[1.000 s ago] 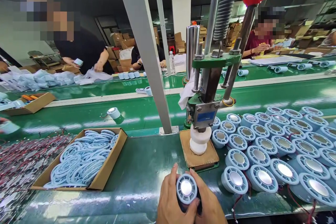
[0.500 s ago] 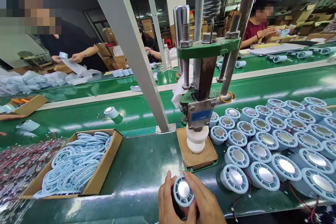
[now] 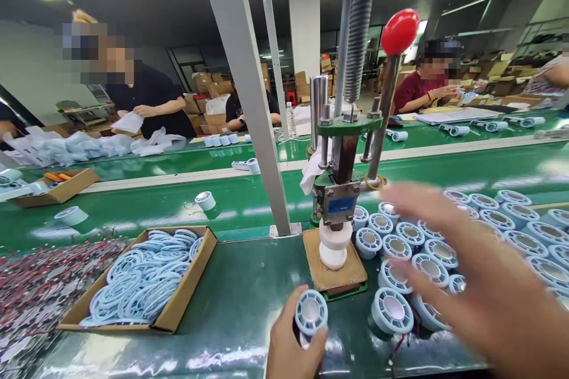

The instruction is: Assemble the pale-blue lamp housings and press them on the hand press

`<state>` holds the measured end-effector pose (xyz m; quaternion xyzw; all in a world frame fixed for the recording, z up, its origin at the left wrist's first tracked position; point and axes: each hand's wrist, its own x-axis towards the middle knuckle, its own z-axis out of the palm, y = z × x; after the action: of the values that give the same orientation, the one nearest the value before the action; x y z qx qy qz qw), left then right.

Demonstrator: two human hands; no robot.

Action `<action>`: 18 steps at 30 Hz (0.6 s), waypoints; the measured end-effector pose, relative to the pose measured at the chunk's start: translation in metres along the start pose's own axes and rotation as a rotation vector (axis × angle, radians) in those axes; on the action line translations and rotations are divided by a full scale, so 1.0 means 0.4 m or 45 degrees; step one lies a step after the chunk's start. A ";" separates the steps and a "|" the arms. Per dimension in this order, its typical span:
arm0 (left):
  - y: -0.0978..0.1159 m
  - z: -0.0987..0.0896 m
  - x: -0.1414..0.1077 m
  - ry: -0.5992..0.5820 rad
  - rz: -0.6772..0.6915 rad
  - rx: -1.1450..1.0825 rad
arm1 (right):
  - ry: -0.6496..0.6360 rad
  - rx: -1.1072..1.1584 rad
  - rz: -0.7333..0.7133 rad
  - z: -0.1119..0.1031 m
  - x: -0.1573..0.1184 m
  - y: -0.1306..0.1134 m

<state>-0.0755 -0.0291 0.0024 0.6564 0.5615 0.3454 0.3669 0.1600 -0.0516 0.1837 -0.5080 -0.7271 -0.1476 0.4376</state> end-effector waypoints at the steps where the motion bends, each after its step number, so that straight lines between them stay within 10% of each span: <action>1: 0.033 -0.015 0.027 -0.010 -0.009 -0.018 | 0.134 -0.079 -0.006 -0.048 0.086 0.016; 4: 0.132 -0.036 0.116 -0.047 0.083 -0.143 | 0.442 -0.162 0.032 -0.109 0.321 0.081; 8: 0.194 0.012 0.205 -0.111 0.211 -0.363 | 0.333 0.413 0.246 -0.032 0.486 0.162; 13: 0.175 0.083 0.233 -0.209 0.270 -0.456 | 0.438 0.825 0.340 0.051 0.492 0.185; 18: 0.154 0.080 0.207 -0.195 0.290 -0.482 | 0.543 0.680 0.291 0.021 0.445 0.177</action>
<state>-0.0073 0.0436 0.0438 0.6592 0.3795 0.4330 0.4837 0.1994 0.0937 0.3028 -0.4115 -0.5710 -0.0052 0.7103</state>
